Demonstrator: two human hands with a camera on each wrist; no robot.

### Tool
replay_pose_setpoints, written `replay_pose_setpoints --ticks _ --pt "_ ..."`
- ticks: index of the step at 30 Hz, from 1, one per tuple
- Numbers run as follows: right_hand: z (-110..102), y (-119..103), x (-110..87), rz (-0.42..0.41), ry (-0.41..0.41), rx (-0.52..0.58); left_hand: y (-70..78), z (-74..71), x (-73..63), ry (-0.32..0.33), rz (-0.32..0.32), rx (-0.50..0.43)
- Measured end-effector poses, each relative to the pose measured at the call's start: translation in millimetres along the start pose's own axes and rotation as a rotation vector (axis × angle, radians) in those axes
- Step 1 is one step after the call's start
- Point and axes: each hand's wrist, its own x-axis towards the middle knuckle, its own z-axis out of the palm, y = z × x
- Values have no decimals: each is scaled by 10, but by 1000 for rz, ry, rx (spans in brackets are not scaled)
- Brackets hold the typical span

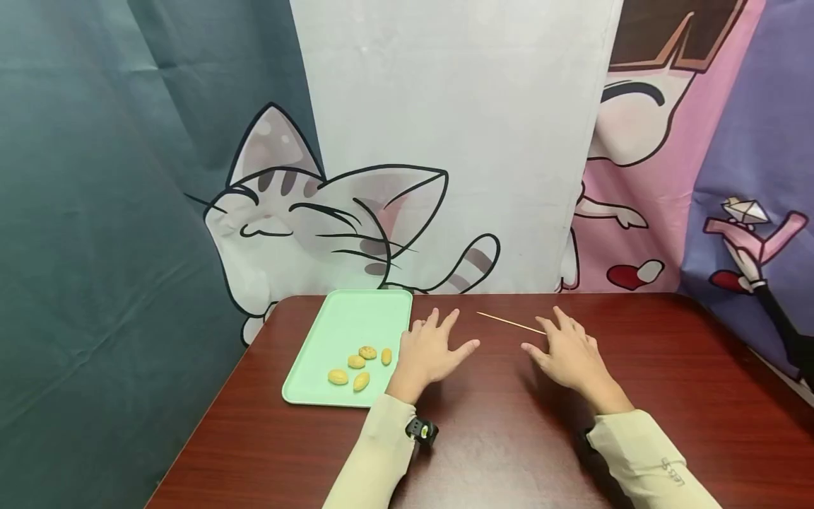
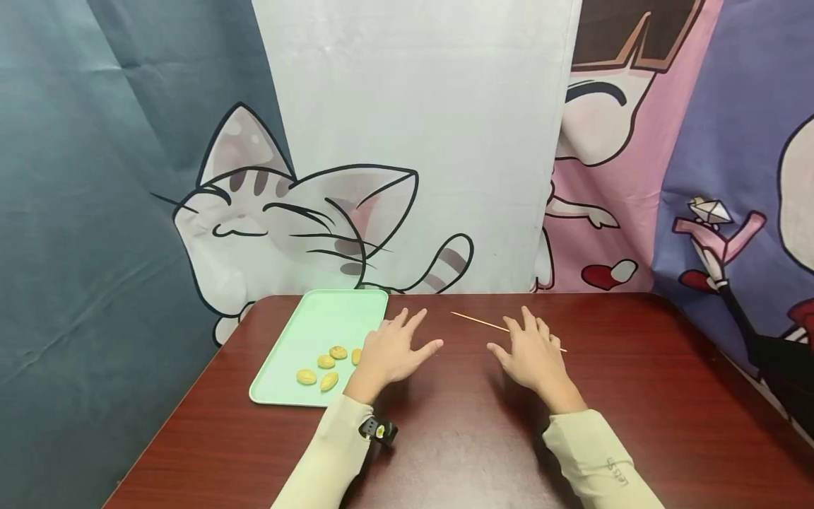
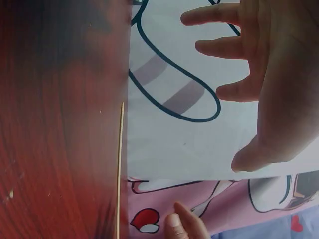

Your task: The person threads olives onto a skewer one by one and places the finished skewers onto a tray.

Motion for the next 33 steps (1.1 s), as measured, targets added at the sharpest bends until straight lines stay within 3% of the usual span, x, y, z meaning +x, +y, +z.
replay_pose_setpoints --ticks 8,18,24,33 --pt "20 183 103 27 -43 13 -260 -96 -64 98 -17 -141" --pt "33 582 283 46 -125 30 -712 -222 -123 120 -198 -264" --pt "32 737 323 53 -146 68 -925 -219 -135 102 -237 -299" --pt "117 820 371 39 -158 153 -1100 -160 -191 -3 -278 -306"
